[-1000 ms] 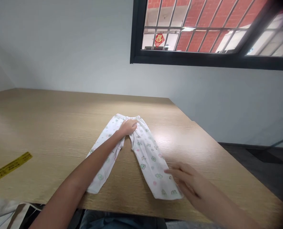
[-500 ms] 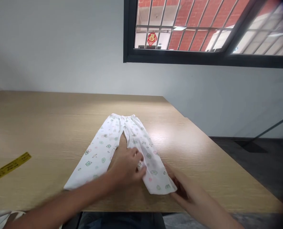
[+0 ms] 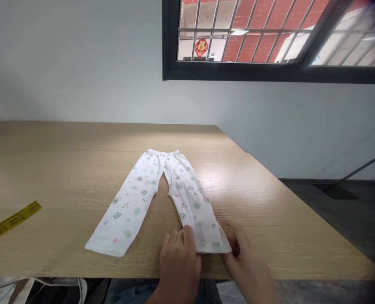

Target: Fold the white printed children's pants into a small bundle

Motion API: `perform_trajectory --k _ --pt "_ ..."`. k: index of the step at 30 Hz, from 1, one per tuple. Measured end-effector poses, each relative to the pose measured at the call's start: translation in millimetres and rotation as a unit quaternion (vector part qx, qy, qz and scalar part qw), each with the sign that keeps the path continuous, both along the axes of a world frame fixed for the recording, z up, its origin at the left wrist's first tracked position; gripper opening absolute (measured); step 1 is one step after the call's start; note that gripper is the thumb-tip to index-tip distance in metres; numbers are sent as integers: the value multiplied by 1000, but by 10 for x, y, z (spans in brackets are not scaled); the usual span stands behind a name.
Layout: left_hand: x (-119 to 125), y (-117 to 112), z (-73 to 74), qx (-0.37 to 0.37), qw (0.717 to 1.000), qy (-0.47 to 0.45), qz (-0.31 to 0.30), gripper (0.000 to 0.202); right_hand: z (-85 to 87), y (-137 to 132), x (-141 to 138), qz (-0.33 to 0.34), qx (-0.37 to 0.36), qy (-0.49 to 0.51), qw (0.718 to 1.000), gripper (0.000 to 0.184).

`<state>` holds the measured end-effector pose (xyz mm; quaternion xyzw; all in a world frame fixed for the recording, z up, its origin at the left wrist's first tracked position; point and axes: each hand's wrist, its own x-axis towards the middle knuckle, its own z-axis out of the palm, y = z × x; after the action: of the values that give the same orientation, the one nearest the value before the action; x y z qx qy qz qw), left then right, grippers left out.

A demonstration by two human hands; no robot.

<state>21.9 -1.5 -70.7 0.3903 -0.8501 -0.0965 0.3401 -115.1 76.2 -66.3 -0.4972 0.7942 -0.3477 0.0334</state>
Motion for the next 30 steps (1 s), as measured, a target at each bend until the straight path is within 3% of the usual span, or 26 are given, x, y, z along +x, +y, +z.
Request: perform_trajectory --k 4,11,16,22,26,30 --pt "49 35 -48 6 1000 25 -2 28 14 53 4 -55 37 37 997 24" --pt "19 77 -40 37 997 61 -22 28 142 -99 62 13 -81 201 976 22" --pt "-9 82 -46 44 999 31 4 26 119 -43 1 14 -98 196 976 14" --pt "48 59 -55 3 999 54 -6 26 83 68 -106 -40 -41 158 986 2" --pt "93 41 -39 3 995 85 -59 24 92 91 -112 -34 -41 161 985 21" --pt "163 18 -50 -27 985 120 -117 17 163 117 -97 89 -61 186 977 51"
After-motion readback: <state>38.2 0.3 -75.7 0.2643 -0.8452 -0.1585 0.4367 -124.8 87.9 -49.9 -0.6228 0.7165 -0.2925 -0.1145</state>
